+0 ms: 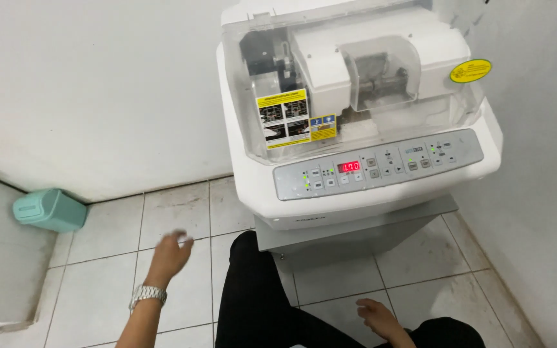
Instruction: Cleaning eyeglass lenses with a cloth, inspecting frames for quality, and operating a lens-edging machine.
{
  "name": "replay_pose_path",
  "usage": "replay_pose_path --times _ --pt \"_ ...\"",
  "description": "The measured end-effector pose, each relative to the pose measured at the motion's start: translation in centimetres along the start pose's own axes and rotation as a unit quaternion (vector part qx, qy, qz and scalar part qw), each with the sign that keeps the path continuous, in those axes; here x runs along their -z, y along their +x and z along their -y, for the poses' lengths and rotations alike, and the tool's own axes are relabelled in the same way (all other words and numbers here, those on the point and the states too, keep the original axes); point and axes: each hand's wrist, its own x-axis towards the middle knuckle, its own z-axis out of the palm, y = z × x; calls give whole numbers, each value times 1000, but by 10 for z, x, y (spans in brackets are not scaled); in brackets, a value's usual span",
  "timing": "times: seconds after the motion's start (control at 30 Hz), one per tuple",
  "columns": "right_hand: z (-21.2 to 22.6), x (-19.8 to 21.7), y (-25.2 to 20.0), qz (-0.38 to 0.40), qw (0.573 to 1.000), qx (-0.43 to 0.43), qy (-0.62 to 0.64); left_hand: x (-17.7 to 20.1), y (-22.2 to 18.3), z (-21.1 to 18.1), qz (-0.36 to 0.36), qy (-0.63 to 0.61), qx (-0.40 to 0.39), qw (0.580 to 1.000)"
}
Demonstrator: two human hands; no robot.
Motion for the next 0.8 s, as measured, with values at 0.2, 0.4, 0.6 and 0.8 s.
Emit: replay_pose_path --times 0.2,0.4,0.6,0.8 --pt "-3 -15 15 10 998 -23 -60 -52 -44 69 376 86 174 906" --pt "8 -37 5 -41 998 2 -54 -54 -31 59 409 83 69 906" --pt "37 -82 -14 -39 998 -38 41 -8 -24 111 372 47 83 923" --pt "76 -92 -19 -144 953 68 256 32 17 204 399 108 72 908"
